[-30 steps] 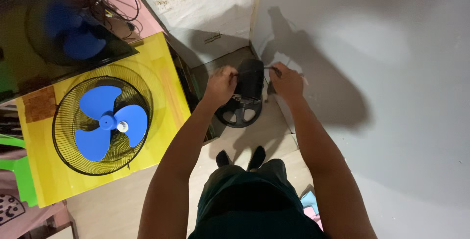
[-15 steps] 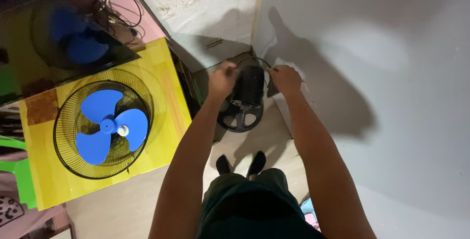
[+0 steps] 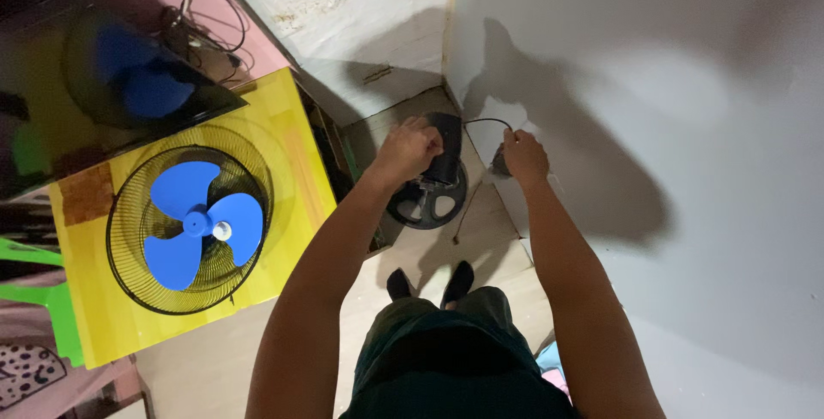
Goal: The person disassembles a standing electric fan by removing the front grille, then the blue fan blades, and finally the motor housing. They wipe the motor housing with a cloth and place the components on a yellow table. The video ends with the fan partially disassembled.
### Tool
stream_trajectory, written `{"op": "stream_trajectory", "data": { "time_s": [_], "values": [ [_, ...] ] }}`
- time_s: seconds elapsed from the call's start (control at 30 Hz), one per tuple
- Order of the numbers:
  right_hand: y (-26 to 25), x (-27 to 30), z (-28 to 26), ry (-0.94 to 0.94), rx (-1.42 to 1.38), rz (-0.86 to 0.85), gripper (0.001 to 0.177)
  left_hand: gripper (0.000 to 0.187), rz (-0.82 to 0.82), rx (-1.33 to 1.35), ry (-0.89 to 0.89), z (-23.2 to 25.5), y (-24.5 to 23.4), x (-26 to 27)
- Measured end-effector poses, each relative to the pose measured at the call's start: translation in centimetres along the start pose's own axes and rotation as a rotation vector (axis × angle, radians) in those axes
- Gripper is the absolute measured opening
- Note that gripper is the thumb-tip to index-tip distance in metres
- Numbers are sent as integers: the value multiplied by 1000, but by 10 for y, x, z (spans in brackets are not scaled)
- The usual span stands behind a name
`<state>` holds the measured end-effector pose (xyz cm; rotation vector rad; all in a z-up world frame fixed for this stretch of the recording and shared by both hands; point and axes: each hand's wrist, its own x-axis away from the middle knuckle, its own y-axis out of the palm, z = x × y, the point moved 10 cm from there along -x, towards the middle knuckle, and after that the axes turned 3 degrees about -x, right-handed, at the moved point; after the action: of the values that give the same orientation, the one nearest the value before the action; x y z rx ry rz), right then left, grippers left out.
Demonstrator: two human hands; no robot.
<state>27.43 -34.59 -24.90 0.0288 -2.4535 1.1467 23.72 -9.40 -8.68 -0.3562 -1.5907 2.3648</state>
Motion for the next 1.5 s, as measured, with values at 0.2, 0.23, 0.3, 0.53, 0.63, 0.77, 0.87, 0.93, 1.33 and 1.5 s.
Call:
{"op": "stream_trajectory", "data": {
  "time_s": [0.2,0.23,0.3,0.53,0.63,0.77,0.87,0.93,1.33,1.5],
  "values": [
    [8,23,-1,6,-43,-72,44,12,-26,13,-18,-3,9,-4],
    [7,27,-8,-21,-6,-51,43,10,9,33,1,-2,4,-4],
    [9,34,-12,0,9,-99,43,11,26,28,-6,-1,4,-4],
    [1,51,-86,-290,-166,-169,39,12,94,-57,-41,-6,6,-12],
    [6,58,-106,-321,-76,-243,43,12,205,-14,4,-6,-2,-13],
    [0,58,-119,-355,-98,-211,41,13,227,-70,-17,-13,-3,-24],
    [2,51,-125,-385,-47,-159,40,16,194,-122,-37,-16,5,-34],
    [-3,45,-127,-404,-43,-89,38,21,159,-185,-48,-18,12,-41],
    [-8,19,-120,-347,-98,86,32,26,256,18,-212,-67,-1,-18],
    [3,-5,-79,-279,-159,111,31,33,154,211,-361,-95,6,16]
  ]
}}
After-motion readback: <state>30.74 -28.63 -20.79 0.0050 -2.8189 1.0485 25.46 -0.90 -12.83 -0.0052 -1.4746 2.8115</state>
